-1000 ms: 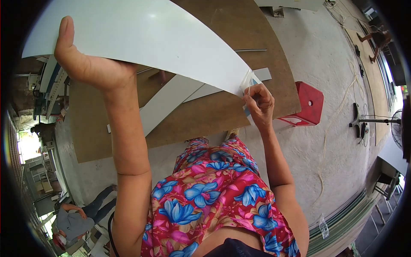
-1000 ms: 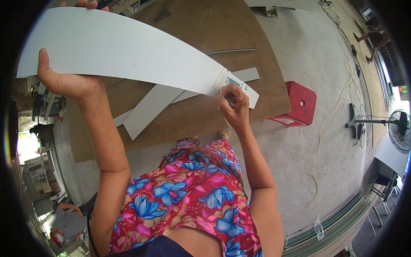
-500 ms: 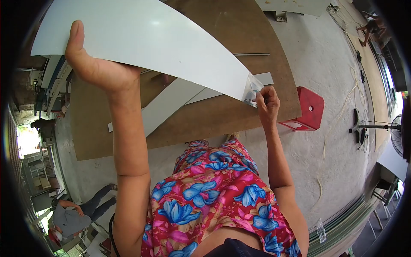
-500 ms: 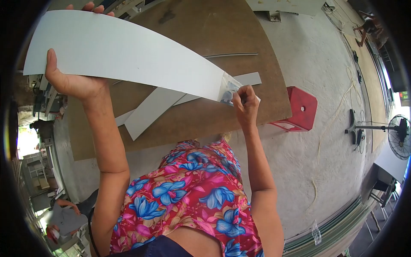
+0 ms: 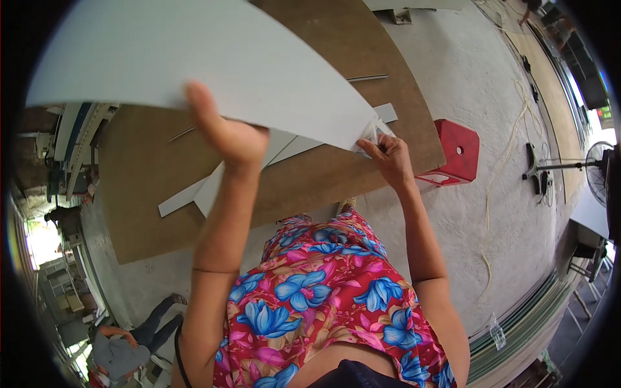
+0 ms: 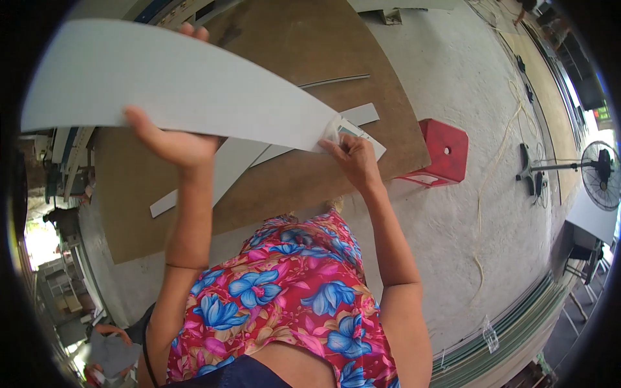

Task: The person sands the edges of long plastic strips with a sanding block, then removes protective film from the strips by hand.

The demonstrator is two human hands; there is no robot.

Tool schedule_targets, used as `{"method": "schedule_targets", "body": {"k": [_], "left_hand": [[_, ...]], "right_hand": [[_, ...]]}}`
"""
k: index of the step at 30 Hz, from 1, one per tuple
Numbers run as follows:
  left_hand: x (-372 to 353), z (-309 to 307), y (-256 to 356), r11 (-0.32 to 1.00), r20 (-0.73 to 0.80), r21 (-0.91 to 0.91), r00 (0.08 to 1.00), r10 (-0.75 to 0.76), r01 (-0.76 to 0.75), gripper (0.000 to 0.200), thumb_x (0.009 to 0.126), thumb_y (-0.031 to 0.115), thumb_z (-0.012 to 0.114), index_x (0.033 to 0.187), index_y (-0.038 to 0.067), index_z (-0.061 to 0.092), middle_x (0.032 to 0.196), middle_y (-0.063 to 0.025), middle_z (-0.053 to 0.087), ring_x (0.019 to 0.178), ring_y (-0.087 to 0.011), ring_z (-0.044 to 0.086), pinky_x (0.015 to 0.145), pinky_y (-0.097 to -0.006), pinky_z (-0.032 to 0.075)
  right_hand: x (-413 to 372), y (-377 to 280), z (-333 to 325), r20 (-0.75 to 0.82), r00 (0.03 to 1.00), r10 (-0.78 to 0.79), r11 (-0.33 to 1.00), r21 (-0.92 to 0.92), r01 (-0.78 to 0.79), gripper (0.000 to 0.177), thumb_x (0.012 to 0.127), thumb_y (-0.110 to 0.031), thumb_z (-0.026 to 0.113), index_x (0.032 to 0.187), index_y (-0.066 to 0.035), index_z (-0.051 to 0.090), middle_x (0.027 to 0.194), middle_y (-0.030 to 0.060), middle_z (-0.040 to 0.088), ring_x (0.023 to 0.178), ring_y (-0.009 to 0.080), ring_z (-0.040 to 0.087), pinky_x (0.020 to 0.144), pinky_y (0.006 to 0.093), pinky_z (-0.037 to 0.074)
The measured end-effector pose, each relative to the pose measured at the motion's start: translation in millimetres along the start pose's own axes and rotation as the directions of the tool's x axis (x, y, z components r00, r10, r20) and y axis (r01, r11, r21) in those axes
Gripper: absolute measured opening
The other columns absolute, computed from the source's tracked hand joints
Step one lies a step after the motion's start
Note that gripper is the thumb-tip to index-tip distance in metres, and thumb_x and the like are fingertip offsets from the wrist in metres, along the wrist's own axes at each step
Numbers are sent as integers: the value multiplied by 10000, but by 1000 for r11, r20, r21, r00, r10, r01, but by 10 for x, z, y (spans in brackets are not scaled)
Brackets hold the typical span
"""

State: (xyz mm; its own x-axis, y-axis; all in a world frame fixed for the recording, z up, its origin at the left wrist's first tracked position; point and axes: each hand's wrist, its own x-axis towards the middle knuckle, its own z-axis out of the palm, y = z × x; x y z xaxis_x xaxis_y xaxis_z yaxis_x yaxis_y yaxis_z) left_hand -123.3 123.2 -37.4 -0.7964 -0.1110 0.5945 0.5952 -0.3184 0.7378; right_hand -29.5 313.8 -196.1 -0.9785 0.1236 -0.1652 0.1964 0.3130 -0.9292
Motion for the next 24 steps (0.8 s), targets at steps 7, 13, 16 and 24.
{"method": "schedule_targets", "body": {"k": [7, 13, 16, 24], "left_hand": [[-654, 192, -121, 980, 16, -59, 982, -190, 190, 460, 911, 240, 513, 1236, -74, 424, 1106, -233, 595, 1014, -319, 607, 882, -393, 481], [-397, 132, 135, 973, -71, 131, 981, -181, 189, 573, 932, 411, 436, 1278, -44, 392, 1113, -230, 573, 1035, -309, 575, 890, -401, 457], [-200, 47, 418, 981, -243, 149, 966, -82, 121, 568, 936, 431, 412, 1275, -26, 417, 1106, -227, 580, 998, -285, 581, 861, -388, 463], [240, -407, 1145, 914, -399, 403, 888, 228, -54, 538, 946, 389, 408, 1287, -26, 437, 1196, -204, 536, 1074, -298, 564, 889, -399, 492]], "right_hand": [[-244, 95, 97, -59, 994, -91, 960, 260, 104, 246, 872, -220, 644, 795, 14, 636, 607, 7, 523, 602, 44, 443, 533, 243, 388], [-391, 163, 48, -42, 987, -157, 962, 221, 162, 262, 898, -227, 626, 743, -17, 598, 610, -45, 466, 614, 30, 399, 539, 216, 334], [-539, 144, 32, -93, 968, -231, 949, 196, 246, 289, 902, -220, 617, 716, -1, 582, 588, -59, 427, 589, 36, 381, 513, 226, 316], [-764, 773, -263, 107, 990, 90, 841, 524, -134, 305, 879, -273, 649, 642, -90, 593, 538, -69, 458, 478, 2, 375, 436, 190, 256]]}}
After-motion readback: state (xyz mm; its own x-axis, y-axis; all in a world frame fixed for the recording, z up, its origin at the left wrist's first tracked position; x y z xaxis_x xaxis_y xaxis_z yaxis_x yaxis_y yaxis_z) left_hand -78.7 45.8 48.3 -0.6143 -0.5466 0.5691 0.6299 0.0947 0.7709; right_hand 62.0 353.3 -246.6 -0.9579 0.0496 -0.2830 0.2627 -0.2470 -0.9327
